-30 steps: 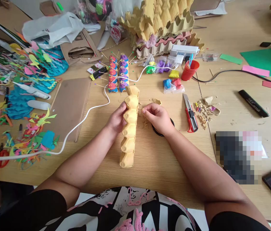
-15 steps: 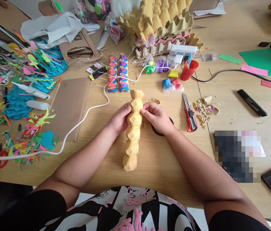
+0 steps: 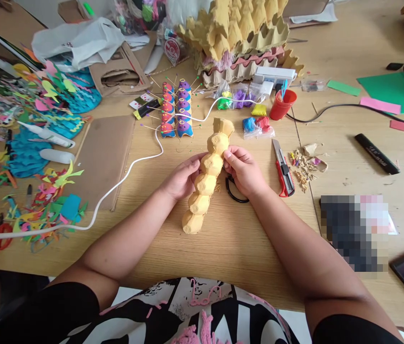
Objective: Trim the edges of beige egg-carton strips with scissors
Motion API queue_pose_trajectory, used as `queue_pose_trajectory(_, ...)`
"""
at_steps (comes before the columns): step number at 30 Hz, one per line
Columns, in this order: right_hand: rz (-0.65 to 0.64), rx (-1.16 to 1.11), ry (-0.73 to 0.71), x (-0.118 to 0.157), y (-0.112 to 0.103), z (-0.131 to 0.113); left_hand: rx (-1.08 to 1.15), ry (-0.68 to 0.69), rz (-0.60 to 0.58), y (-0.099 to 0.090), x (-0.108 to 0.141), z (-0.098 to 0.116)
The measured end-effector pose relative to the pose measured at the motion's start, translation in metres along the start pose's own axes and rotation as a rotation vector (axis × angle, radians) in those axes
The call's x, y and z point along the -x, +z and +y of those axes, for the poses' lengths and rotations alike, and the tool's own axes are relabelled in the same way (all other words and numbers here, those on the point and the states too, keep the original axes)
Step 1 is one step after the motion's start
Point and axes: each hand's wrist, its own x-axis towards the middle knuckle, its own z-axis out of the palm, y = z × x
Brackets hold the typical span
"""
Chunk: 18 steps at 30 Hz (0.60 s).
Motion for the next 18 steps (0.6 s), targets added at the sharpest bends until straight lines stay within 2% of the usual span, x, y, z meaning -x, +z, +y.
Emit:
queue_pose_trajectory(6, 0.042, -0.062, -0.020, -0.0027, -0.0036, 0.0007, -0.035, -0.069, -0.083, -0.0014, -0.0004, -0.0030)
queue_pose_trajectory(14, 0.034, -0.104, 0.000, -0.0021, -0.0021, 0.0011, 0.005, -0.086, 0.044, 0.0024, 0.0010, -0.0025)
queue_pose_trajectory(18, 0.029, -0.091, 0.000, -0.0012, -0.0011, 0.0003, 0.008, -0.066, 0.047, 0.0031, 0.0008, -0.0017)
